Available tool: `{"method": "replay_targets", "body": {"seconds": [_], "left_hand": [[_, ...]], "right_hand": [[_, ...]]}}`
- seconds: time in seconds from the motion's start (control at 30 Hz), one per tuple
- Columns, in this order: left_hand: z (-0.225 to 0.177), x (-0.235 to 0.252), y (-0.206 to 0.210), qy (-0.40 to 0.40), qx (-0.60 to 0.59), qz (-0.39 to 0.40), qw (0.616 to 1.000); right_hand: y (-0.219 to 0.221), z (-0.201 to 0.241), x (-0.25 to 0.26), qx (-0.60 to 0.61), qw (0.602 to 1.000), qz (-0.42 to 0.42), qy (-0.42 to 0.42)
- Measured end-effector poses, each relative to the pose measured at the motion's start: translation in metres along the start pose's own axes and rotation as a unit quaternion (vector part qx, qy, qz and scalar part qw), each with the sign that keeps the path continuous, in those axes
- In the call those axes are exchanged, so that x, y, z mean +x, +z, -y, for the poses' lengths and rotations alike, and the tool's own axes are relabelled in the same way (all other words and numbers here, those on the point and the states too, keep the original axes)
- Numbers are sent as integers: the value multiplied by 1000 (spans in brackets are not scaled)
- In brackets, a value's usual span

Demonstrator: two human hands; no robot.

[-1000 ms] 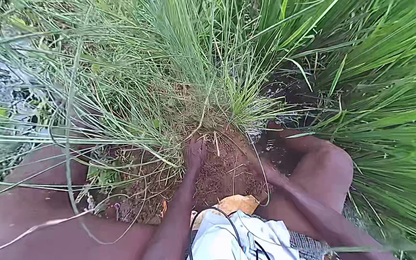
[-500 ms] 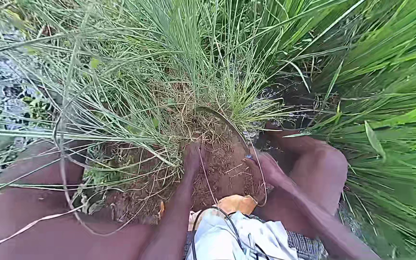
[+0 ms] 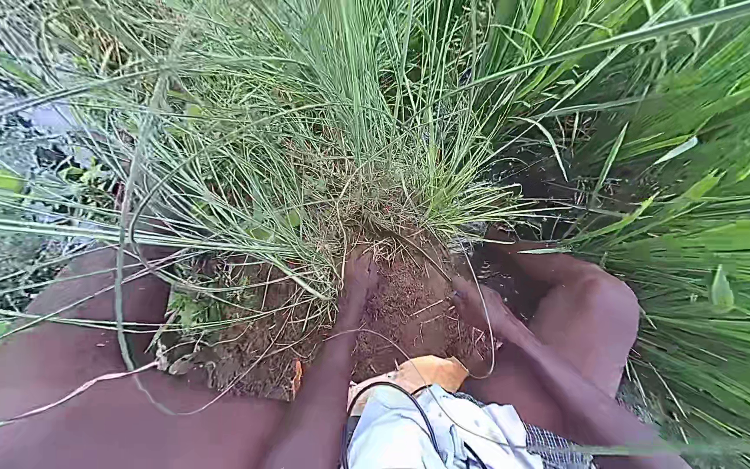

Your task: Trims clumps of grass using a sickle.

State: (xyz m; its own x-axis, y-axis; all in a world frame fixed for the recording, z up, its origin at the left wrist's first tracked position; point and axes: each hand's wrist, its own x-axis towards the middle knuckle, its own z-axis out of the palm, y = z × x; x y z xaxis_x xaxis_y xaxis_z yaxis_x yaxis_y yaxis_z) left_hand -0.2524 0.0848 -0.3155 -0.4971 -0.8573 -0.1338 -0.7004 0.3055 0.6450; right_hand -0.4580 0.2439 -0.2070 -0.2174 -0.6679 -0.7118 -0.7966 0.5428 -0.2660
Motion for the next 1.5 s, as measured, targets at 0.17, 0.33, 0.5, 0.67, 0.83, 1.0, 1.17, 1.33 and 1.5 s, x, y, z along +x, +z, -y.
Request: {"method": "replay_targets", "body": {"seconds": [0.17,0.33,0.5,0.67,0.83,1.0,1.17,1.33,1.5], "left_hand": [[9,-1,7,9,-53,-17,998],[11,2,6,-8,-5,25,1000],[15,2,10,-27,36,21,999],[4,-2,2,-32,-4,33,999],[19,1,15,8,-2,-18,1000],[19,0,11,17,4,-25,1000],[12,1,6,6,10,10,1000],[7,0,2,-9,-5,29,1000],[6,2,2,-36,-10,50,998]], "right_hand": [[-22,17,-28,55,954,-210,-205],[-19,36,-20,78,904,-323,-270],[6,-18,13,10,999,34,-30],[-2,-19,-6,11,999,-12,-41],[-25,13,-21,53,963,-175,-200],[-13,23,-16,63,899,-313,-301],[3,-5,16,33,998,43,-26],[21,-5,19,21,999,34,12],[74,-35,21,31,977,-68,-198]]}}
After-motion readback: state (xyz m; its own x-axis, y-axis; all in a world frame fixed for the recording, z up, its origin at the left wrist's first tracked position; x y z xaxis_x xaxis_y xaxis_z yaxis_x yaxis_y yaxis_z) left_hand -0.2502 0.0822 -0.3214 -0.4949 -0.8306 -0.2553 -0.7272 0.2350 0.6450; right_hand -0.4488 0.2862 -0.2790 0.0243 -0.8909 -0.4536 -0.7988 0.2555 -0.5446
